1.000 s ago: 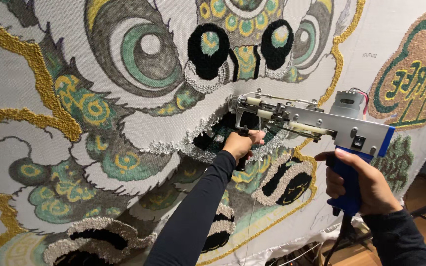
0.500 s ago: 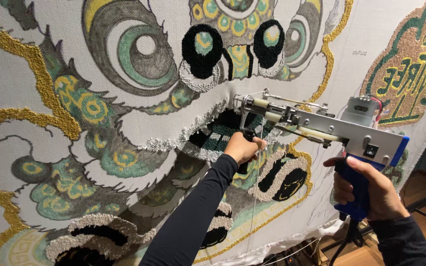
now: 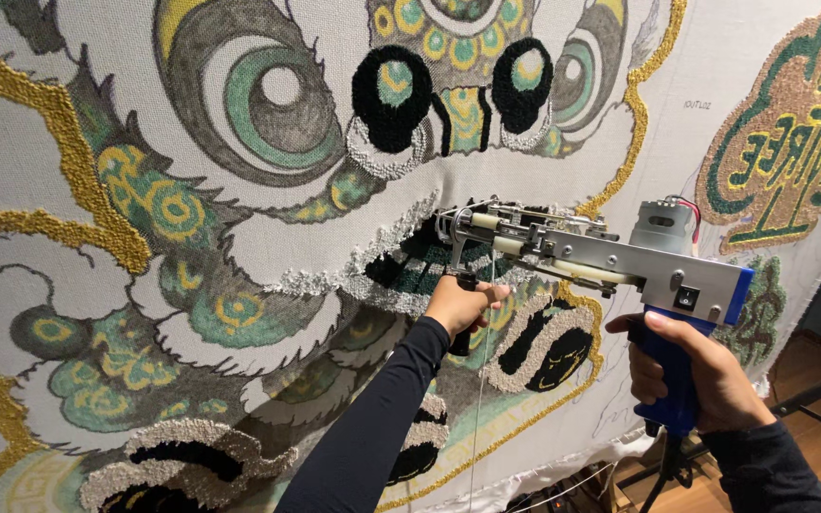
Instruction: The person uses a handheld tufting gun to apply yarn to a canvas stretched on a frame, creating a detailed design of a stylized lion head. The operator guides the tool along the contours of the design, filling in specific areas with dark green yarn while holding the fabric taut with their other hand.
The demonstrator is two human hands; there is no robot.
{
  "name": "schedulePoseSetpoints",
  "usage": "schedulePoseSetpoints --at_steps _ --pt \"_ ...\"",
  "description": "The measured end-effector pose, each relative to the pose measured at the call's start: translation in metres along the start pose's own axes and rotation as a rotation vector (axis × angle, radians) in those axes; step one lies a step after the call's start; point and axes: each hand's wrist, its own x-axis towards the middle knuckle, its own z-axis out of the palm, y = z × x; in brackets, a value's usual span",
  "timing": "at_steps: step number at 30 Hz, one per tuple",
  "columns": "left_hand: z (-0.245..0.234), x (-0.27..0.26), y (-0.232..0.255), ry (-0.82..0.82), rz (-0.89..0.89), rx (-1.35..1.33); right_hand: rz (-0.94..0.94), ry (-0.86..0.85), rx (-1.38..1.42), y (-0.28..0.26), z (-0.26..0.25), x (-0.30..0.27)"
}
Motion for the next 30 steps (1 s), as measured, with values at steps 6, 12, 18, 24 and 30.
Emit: schedulePoseSetpoints --at_steps 6,12,18,24,30 --pt "-0.005 0.003 0.0 0.002 -0.028 0.003 -0.059 -0.08 0.023 0.013 -0.012 0.011" --pt "-0.017 0.021 -0.01 -0.002 -0.031 -0.055 -0.025 0.107 -0.047 0.006 0.034 0.001" --pt "-0.042 0.045 -0.02 0.078 -0.05 0.108 -0.181 0.181 -0.223 0.013 0.094 -0.001" --pt "-0.075 0.049 -0.009 0.159 -0.078 0.243 -0.175 0.215 -0.156 0.035 0.128 0.001" --pt "-0.078 0.031 0.021 0.16 -0.226 0.415 -0.051 0.249 0.017 0.042 0.135 0.007"
